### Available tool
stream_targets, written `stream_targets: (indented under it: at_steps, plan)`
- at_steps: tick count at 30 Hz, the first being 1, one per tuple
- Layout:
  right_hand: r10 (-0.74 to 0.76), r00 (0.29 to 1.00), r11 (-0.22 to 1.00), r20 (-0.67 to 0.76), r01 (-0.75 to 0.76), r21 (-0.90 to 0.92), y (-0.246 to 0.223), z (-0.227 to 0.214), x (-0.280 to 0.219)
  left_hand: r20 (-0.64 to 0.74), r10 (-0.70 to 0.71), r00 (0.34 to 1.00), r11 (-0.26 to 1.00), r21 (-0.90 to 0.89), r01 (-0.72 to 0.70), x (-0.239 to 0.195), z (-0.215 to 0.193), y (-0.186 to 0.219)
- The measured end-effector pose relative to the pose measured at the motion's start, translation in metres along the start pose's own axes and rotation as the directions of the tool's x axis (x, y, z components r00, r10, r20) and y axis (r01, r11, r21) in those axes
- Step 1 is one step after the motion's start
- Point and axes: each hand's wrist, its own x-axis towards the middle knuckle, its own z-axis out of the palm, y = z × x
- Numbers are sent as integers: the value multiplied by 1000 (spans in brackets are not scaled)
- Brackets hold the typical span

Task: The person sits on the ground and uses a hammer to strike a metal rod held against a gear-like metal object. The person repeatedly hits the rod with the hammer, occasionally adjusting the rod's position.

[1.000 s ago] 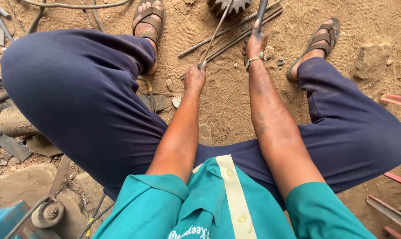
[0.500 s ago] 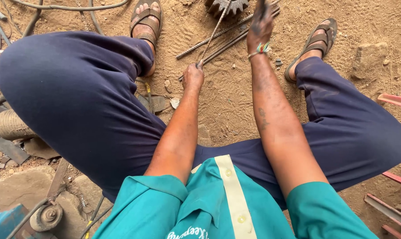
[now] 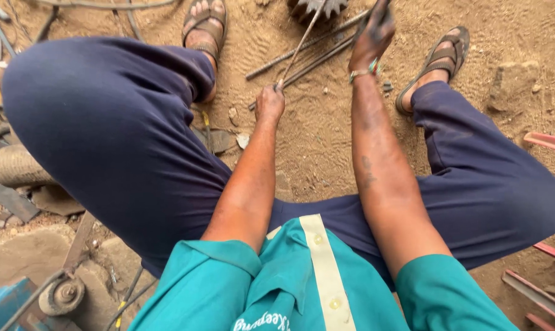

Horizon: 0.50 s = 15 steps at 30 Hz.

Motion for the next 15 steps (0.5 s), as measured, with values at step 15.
stream_targets:
  at_steps: [15]
  plan:
    - [600,790,796,124,-573,-196,3,-16,-77,-106,-3,994,973,-228,-21,6,-7,7]
